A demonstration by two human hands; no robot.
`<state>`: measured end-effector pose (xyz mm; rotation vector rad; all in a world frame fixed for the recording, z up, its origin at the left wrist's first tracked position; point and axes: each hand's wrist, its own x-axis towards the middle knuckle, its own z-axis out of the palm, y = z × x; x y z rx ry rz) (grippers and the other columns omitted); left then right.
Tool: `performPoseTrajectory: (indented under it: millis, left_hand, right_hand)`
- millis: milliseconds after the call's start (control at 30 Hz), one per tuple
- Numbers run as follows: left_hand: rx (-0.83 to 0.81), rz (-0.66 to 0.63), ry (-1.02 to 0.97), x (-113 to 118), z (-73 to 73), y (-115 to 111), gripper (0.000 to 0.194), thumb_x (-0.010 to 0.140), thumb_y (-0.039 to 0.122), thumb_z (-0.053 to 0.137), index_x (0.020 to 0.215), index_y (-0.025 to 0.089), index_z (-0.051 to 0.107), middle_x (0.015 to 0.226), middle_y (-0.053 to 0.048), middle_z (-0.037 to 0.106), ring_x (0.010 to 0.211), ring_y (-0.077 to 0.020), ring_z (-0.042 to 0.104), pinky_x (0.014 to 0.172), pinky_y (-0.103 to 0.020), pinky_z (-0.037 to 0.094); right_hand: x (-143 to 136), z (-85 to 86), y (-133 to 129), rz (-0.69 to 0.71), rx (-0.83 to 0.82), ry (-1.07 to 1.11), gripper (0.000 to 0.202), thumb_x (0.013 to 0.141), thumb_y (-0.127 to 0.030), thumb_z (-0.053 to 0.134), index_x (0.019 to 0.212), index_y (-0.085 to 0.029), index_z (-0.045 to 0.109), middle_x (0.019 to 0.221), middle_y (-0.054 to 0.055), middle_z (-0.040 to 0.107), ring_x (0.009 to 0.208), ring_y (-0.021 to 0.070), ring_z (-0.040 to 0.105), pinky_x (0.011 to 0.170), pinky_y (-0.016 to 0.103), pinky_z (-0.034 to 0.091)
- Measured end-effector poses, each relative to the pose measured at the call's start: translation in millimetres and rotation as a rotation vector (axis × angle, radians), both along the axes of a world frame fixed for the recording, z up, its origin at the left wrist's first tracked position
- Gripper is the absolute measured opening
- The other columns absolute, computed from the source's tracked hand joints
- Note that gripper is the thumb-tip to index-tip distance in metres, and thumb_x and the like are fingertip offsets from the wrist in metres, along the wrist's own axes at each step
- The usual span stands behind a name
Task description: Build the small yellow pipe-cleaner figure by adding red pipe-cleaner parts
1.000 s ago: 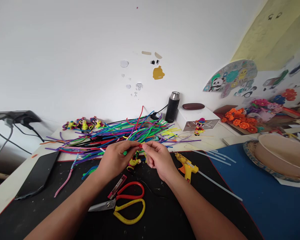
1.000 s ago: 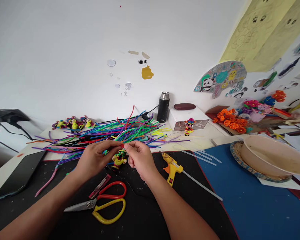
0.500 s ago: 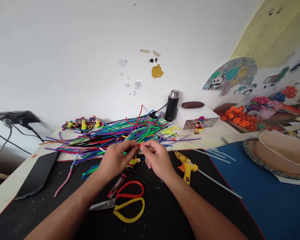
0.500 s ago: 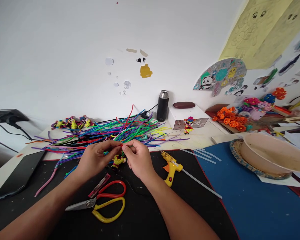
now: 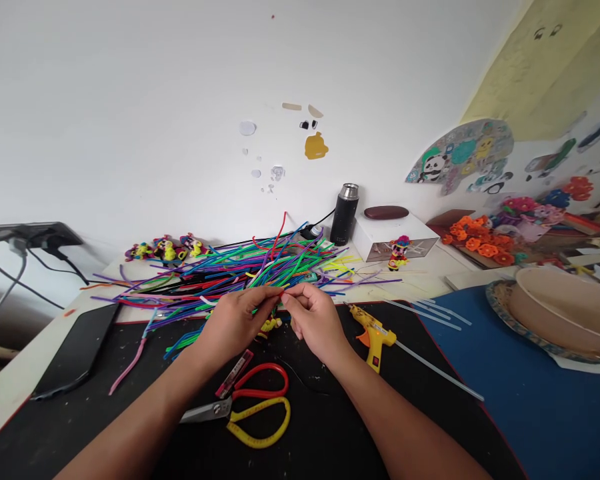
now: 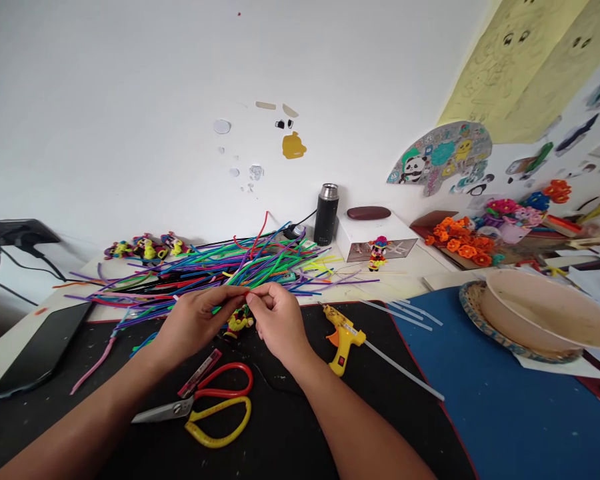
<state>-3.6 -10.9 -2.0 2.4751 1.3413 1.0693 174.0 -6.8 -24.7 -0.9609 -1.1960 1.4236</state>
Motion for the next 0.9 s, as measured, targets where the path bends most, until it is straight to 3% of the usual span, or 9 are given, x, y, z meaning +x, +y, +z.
performPoseTrajectory:
  millis: [167,533,733,900]
  left_hand:
    - [0.074,0.016,0.039,-0.1,-2.9,-0.2,0.021,0.103,0.026,0.058,0.107,0.019,0.078,0.091,-0.003,0.085,0.073,-0.0179,0.08,0.065,-0.023,0.056]
    - [0.128,0.085,-0.09,9.8,-8.8,-5.8,0.015,0.097,0.023,0.065,0.099,0.018,0.079,0.079,0.0,0.083,0.061,-0.0144,0.077,0.057,-0.02,0.053]
    - [0.003,0.209,-0.261,20.8,-6.9,-16.0,0.011,0.094,0.027,0.07,0.095,0.022,0.08,0.077,0.002,0.083,0.062,-0.0145,0.077,0.057,-0.019,0.054]
    - [-0.123,0.235,-0.404,28.5,-15.8,-16.9,0.013,0.093,0.03,0.071,0.095,0.021,0.08,0.078,0.001,0.083,0.063,-0.0157,0.077,0.057,-0.02,0.056]
  right_hand:
    - [-1.0,-2.9,-0.2,0.008,-0.01,0.015,0.025,0.087,-0.044,0.069,0.085,-0.021,0.059,0.043,-0.013,0.045,0.032,0.0077,0.036,0.036,0.021,0.025]
    - [-8.2,-0.3,-9.9,-0.039,-0.034,0.116,0.029,0.085,-0.046,0.073,0.083,-0.023,0.056,0.042,-0.013,0.043,0.031,0.0069,0.033,0.035,0.02,0.021]
    - [-13.8,3.0,-18.8,-0.079,-0.004,0.17,0.029,0.088,-0.047,0.072,0.085,-0.022,0.057,0.045,-0.013,0.044,0.033,0.0065,0.035,0.034,0.019,0.021]
    - [-15.0,-0.4,-19.7,-0.129,0.007,0.152,0.033,0.089,-0.05,0.073,0.086,-0.023,0.054,0.049,-0.012,0.046,0.035,0.0064,0.035,0.035,0.019,0.023]
